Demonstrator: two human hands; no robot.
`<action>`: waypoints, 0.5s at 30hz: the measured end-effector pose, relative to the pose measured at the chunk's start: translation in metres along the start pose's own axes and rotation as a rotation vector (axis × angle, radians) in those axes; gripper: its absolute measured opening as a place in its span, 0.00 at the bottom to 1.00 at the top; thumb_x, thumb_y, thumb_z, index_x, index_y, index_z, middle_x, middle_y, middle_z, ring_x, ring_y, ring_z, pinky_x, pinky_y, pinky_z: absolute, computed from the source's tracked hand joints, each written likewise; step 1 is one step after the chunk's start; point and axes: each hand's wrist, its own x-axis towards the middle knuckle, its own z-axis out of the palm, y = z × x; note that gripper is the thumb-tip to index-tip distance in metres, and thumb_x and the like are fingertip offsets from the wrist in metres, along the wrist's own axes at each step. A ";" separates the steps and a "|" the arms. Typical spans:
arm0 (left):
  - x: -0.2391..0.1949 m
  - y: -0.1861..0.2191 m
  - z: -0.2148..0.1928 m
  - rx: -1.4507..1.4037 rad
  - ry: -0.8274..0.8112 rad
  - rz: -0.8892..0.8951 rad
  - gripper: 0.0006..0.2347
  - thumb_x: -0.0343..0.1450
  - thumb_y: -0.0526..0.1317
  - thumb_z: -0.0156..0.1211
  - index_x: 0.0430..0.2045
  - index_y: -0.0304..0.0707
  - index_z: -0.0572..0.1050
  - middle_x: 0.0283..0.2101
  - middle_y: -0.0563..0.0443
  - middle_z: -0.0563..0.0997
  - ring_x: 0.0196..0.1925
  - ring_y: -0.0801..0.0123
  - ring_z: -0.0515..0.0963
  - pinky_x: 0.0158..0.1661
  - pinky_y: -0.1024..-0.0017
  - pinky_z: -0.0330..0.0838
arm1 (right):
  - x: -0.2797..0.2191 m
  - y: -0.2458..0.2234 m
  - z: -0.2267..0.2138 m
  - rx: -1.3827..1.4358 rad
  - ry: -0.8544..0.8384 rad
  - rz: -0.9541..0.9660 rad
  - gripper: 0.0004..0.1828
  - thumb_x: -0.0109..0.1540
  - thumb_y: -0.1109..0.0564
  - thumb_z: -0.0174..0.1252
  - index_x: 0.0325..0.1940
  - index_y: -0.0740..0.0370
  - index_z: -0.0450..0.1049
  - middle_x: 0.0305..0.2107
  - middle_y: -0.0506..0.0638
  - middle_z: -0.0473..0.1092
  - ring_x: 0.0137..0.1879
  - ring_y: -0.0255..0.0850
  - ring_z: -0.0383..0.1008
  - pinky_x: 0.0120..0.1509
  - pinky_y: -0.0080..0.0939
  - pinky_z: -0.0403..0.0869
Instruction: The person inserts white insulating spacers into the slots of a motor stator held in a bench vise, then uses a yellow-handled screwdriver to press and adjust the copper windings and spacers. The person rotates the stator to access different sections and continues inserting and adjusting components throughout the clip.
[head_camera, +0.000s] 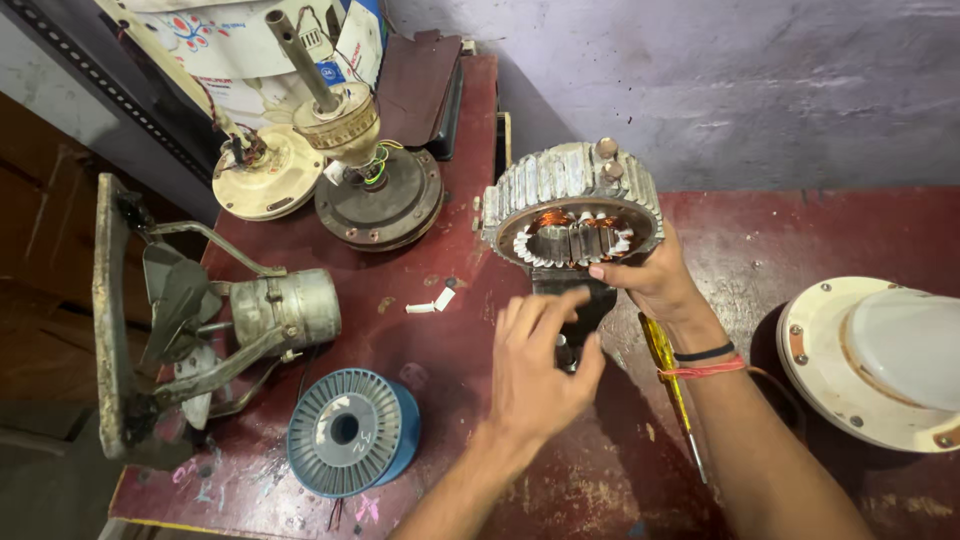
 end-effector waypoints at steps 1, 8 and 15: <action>0.003 -0.002 0.000 0.058 -0.020 0.003 0.19 0.64 0.36 0.66 0.50 0.35 0.78 0.36 0.47 0.77 0.41 0.56 0.75 0.43 0.58 0.68 | 0.000 -0.001 0.001 -0.009 -0.007 0.000 0.37 0.51 0.72 0.70 0.64 0.70 0.69 0.52 0.52 0.74 0.56 0.39 0.74 0.63 0.43 0.75; 0.016 -0.016 0.011 0.222 -0.012 0.094 0.20 0.66 0.36 0.63 0.53 0.33 0.76 0.38 0.42 0.76 0.41 0.53 0.76 0.42 0.57 0.69 | -0.006 -0.009 0.007 0.025 -0.044 0.014 0.38 0.51 0.70 0.69 0.65 0.68 0.67 0.53 0.50 0.73 0.59 0.39 0.73 0.67 0.43 0.72; 0.014 -0.028 0.015 0.181 0.037 0.148 0.14 0.67 0.35 0.64 0.48 0.35 0.79 0.37 0.43 0.76 0.40 0.54 0.76 0.42 0.58 0.71 | -0.005 -0.008 0.011 0.029 -0.035 -0.011 0.36 0.52 0.70 0.68 0.65 0.68 0.67 0.53 0.51 0.73 0.59 0.40 0.73 0.67 0.43 0.72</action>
